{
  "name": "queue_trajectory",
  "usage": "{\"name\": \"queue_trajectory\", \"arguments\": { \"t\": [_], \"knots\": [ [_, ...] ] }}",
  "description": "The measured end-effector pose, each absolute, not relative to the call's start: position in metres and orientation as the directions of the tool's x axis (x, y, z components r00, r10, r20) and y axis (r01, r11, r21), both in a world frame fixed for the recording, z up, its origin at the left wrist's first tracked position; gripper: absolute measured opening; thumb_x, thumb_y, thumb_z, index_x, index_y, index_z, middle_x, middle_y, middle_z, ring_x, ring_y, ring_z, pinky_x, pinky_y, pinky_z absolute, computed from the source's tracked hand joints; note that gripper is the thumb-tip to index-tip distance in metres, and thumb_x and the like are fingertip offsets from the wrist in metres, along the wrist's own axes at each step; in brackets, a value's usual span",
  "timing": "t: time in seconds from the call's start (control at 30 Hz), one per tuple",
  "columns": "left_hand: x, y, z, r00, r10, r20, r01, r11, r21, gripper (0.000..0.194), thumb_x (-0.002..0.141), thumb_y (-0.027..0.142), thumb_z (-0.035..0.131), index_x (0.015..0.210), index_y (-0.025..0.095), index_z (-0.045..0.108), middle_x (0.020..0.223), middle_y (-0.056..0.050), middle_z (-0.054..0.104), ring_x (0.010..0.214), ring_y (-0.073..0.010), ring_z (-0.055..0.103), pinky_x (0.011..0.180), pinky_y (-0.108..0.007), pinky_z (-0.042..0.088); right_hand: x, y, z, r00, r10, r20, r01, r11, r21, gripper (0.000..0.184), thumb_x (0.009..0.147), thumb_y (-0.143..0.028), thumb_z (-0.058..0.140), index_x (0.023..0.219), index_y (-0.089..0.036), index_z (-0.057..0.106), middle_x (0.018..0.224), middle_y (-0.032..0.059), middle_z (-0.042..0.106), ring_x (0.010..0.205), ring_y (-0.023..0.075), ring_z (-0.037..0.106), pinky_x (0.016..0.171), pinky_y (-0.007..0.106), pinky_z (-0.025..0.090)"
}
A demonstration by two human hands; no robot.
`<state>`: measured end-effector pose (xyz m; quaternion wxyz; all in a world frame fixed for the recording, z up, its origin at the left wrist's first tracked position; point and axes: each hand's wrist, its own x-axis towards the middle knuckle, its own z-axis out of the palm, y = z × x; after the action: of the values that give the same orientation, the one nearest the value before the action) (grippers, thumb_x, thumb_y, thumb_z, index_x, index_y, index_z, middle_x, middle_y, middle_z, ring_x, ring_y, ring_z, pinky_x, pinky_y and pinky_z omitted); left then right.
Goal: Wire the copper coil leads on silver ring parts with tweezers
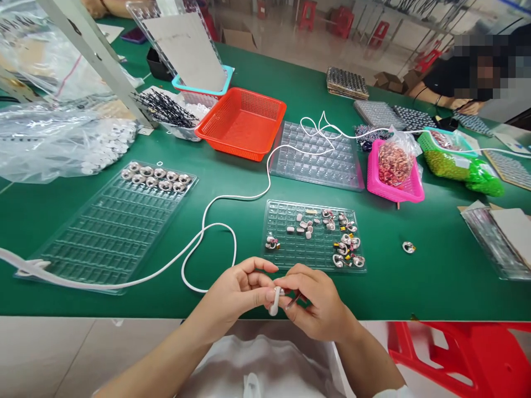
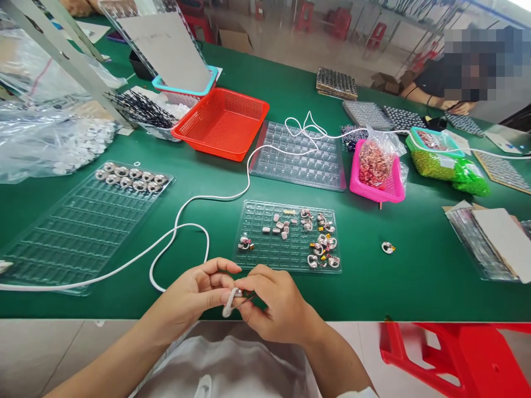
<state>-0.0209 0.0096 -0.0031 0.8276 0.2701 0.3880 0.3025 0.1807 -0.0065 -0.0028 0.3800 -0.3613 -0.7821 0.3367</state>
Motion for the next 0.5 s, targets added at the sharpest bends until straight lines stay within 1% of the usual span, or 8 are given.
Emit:
{"name": "queue_trajectory", "arguments": {
  "t": [0.1, 0.2, 0.3, 0.4, 0.5],
  "knots": [
    [-0.023, 0.009, -0.003, 0.564, 0.651, -0.508, -0.239, 0.717, 0.655, 0.036, 0.076, 0.023, 0.085, 0.104, 0.016, 0.063, 0.075, -0.001, 0.076, 0.067, -0.0139, 0.069, 0.069, -0.026, 0.050, 0.179, -0.010, -0.007, -0.430, 0.806, 0.406, 0.316, 0.556, -0.769, 0.025, 0.088, -0.016, 0.059, 0.112, -0.023, 0.061, 0.078, 0.0024, 0.065, 0.066, 0.0156, 0.059, 0.056, 0.026, 0.046],
    [-0.024, 0.009, -0.003, 0.593, 0.622, -0.511, -0.237, 0.742, 0.628, 0.035, 0.074, 0.022, 0.086, 0.100, 0.015, 0.064, 0.074, -0.002, 0.076, 0.064, -0.0141, 0.069, 0.068, -0.027, 0.051, 0.179, -0.011, -0.009, -0.438, 0.792, 0.427, 0.322, 0.581, -0.748, 0.025, 0.088, -0.017, 0.059, 0.113, -0.023, 0.060, 0.078, 0.0027, 0.066, 0.066, 0.0157, 0.059, 0.056, 0.027, 0.046],
    [-0.024, 0.010, -0.004, 0.586, 0.631, -0.508, -0.248, 0.737, 0.629, 0.035, 0.073, 0.021, 0.086, 0.099, 0.015, 0.064, 0.069, 0.002, 0.073, 0.061, -0.0135, 0.068, 0.067, -0.027, 0.052, 0.182, -0.010, -0.005, -0.522, 0.783, 0.339, 0.327, 0.550, -0.769, 0.021, 0.092, -0.017, 0.057, 0.112, -0.022, 0.061, 0.083, 0.0042, 0.070, 0.073, 0.0164, 0.063, 0.060, 0.027, 0.048],
    [-0.024, 0.012, -0.001, 0.574, 0.629, -0.524, -0.207, 0.730, 0.651, 0.035, 0.074, 0.019, 0.085, 0.101, 0.016, 0.063, 0.066, 0.004, 0.070, 0.061, -0.0128, 0.067, 0.066, -0.026, 0.052, 0.185, -0.006, 0.002, -0.593, 0.770, 0.236, 0.381, 0.526, -0.760, 0.021, 0.094, -0.019, 0.053, 0.112, -0.021, 0.062, 0.089, 0.0054, 0.071, 0.075, 0.0166, 0.063, 0.061, 0.027, 0.047],
    [-0.021, 0.014, 0.006, 0.563, 0.634, -0.530, -0.178, 0.719, 0.671, 0.035, 0.074, 0.019, 0.084, 0.102, 0.015, 0.063, 0.065, 0.004, 0.069, 0.060, -0.0130, 0.066, 0.063, -0.026, 0.051, 0.186, -0.005, 0.006, -0.602, 0.765, 0.230, 0.431, 0.554, -0.712, 0.021, 0.093, -0.019, 0.053, 0.112, -0.020, 0.062, 0.089, 0.0062, 0.070, 0.074, 0.0170, 0.062, 0.059, 0.027, 0.046]
  ]
}}
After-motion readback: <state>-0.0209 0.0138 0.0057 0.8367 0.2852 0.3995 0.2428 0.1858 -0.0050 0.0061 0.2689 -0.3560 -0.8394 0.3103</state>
